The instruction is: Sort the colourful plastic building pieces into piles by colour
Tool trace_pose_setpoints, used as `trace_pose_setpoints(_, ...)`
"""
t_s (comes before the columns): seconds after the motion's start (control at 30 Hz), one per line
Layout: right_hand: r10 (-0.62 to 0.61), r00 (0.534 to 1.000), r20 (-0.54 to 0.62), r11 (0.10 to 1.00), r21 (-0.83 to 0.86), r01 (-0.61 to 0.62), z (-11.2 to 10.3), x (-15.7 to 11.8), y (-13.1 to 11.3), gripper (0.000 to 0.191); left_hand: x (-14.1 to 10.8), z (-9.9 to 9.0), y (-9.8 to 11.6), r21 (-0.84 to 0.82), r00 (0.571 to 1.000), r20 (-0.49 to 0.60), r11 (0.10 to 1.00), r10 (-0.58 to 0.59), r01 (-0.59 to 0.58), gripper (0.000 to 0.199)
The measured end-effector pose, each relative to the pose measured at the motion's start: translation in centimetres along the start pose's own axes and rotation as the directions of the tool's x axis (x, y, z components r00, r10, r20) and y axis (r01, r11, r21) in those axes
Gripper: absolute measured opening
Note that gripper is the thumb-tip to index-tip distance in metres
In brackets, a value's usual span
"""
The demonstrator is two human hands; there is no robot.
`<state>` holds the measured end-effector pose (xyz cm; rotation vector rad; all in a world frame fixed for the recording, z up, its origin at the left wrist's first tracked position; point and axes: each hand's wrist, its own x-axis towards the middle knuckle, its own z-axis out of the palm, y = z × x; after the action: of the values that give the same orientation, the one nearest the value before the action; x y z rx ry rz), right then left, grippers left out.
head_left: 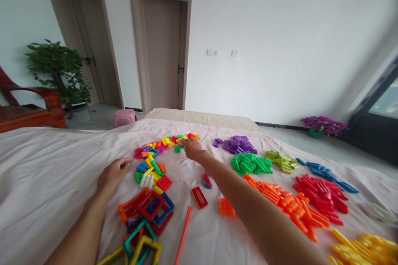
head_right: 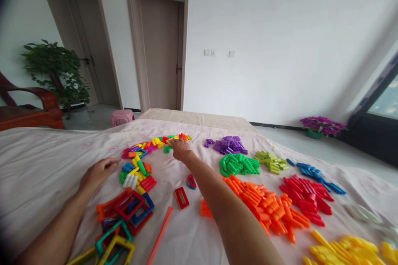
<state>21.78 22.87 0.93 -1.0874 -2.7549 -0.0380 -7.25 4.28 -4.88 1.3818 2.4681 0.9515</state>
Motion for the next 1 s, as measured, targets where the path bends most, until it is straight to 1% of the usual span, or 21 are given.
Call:
trace_pose_setpoints(0.07, -0.009, 1.000, 0.013, 0.999, -0.042, 0.010, -0.1, 0.1, -0.4, 0.051, 0.0, 0.0, 0.0, -0.002, 1.000, -0.002, 1.000, -0.007, 0.007, 0.035)
trace_pose_setpoints(0.17, -0.003, 1.000, 0.018, 0.999, -0.045, 0.004, -0.6, -0.4, -0.5, 0.034, -0.2, -0.2, 0.3, -0.001, 1.000, -0.008, 1.000, -0.012, 0.012, 0.034)
trace_pose_setpoints(0.2, 0.002, 1.000, 0.017, 0.999, -0.043, -0.002, -0.9, -0.6, -0.4, 0.031, -0.3, -0.2, 0.4, 0.002, 1.000, -0.011, 1.000, -0.011, 0.011, 0.034)
trace_pose_setpoints(0.33, 0.057, 0.998, 0.005, 0.998, -0.003, -0.057, -2.8, -2.3, 0.1, 0.032, -0.4, -0.3, 0.6, 0.009, 1.000, -0.015, 1.000, -0.023, 0.023, 0.034)
trace_pose_setpoints(0.43, 0.098, 0.995, 0.005, 0.985, 0.145, -0.098, -4.8, -4.6, 0.0, 0.035, -0.4, -0.3, 0.5, -0.010, 1.000, -0.018, 1.000, -0.019, 0.019, 0.034)
trace_pose_setpoints(0.47, 0.084, 0.996, 0.019, 0.974, 0.210, -0.086, -5.3, -5.5, -0.3, 0.036, -0.4, -0.4, 0.6, -0.011, 1.000, -0.017, 1.000, -0.017, 0.016, 0.034)
trace_pose_setpoints(0.53, -0.005, 0.996, 0.087, 0.939, 0.342, -0.025, -6.1, -7.2, -0.8, 0.034, -0.5, -0.4, 0.7, -0.004, 1.000, -0.013, 1.000, -0.016, 0.016, 0.034)
trace_pose_setpoints(0.6, -0.112, 0.983, 0.145, 0.888, 0.459, 0.034, -6.3, -8.1, -1.4, 0.028, -0.6, -0.5, 0.9, 0.003, 1.000, -0.010, 1.000, -0.020, 0.020, 0.034)
trace_pose_setpoints(0.63, -0.145, 0.978, 0.152, 0.866, 0.497, 0.052, -6.2, -8.1, -1.6, 0.026, -0.6, -0.5, 0.9, 0.005, 1.000, -0.012, 1.000, -0.019, 0.019, 0.033)
trace_pose_setpoints(0.7, -0.144, 0.981, 0.126, 0.865, 0.497, 0.063, -5.8, -7.1, -1.8, 0.026, -0.7, -0.6, 1.1, 0.005, 1.000, -0.017, 1.000, -0.016, 0.016, 0.034)
trace_pose_setpoints(0.73, -0.109, 0.988, 0.112, 0.891, 0.451, 0.047, -5.4, -6.3, -1.7, 0.027, -0.7, -0.6, 1.1, 0.004, 1.000, -0.016, 1.000, -0.016, 0.016, 0.034)
trace_pose_setpoints(0.8, -0.006, 0.995, 0.102, 0.950, 0.310, -0.026, -4.4, -4.1, -1.5, 0.030, -0.7, -0.6, 1.1, 0.008, 1.000, -0.011, 1.000, -0.026, 0.026, 0.035)
trace_pose_setpoints(0.87, 0.087, 0.992, 0.096, 0.977, 0.187, -0.103, -3.2, -1.9, -1.2, 0.036, -0.7, -0.6, 1.0, 0.015, 0.999, -0.007, 0.999, -0.036, 0.036, 0.035)
trace_pose_setpoints(0.9, 0.111, 0.989, 0.094, 0.981, 0.150, -0.124, -2.6, -0.9, -1.1, 0.040, -0.6, -0.6, 1.0, 0.018, 0.999, -0.009, 0.999, -0.038, 0.038, 0.035)
trace_pose_setpoints(1.0, 0.093, 0.989, 0.115, 0.988, 0.116, -0.106, -1.0, 1.3, -1.1, 0.048, -0.6, -0.6, 0.9, 0.014, 0.999, -0.017, 0.999, -0.030, 0.030, 0.035)
